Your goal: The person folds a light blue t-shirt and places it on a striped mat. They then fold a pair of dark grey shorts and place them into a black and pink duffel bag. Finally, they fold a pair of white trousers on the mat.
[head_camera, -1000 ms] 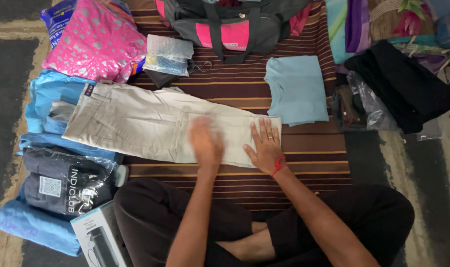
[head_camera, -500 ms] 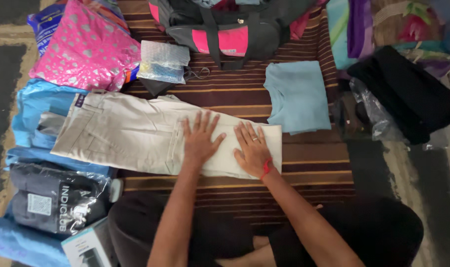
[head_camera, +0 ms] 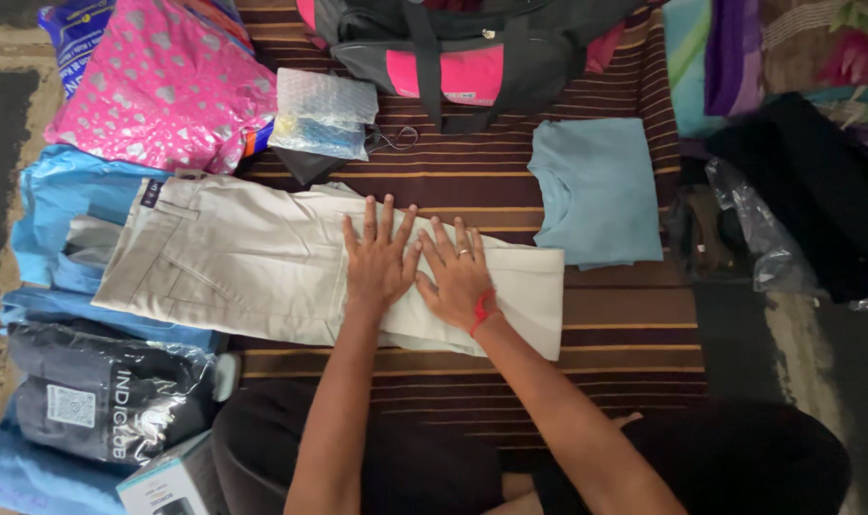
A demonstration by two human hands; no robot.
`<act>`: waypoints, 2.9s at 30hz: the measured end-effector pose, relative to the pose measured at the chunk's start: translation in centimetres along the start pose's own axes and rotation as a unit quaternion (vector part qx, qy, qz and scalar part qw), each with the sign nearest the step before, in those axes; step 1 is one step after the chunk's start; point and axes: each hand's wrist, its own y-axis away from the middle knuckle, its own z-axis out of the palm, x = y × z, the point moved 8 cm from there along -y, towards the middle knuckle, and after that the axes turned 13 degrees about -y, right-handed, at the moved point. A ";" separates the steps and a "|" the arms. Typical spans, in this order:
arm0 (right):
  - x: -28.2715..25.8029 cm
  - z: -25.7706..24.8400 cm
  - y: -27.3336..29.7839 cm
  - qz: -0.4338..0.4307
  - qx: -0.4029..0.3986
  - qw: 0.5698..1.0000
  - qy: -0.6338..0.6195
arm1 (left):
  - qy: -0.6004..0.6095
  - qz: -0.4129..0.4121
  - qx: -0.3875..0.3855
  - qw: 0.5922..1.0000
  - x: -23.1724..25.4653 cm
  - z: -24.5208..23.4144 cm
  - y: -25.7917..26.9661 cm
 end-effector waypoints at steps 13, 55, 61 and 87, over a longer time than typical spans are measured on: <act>4.6 -5.4 8.7 0.011 0.036 0.999 0.020 | 0.002 -0.039 0.008 0.999 -0.1 -0.3 1.9; 15.6 -16.6 15.0 0.154 -0.035 0.972 0.173 | 0.095 0.060 -0.094 0.989 10.5 -1.8 6.0; 6.1 -7.4 10.4 -0.075 -0.058 0.996 0.003 | 0.104 0.003 -0.138 0.985 5.9 -0.2 5.6; 0.4 -0.8 0.5 0.006 -0.029 0.999 -0.016 | 0.285 0.106 -0.031 0.952 -0.1 2.6 -10.0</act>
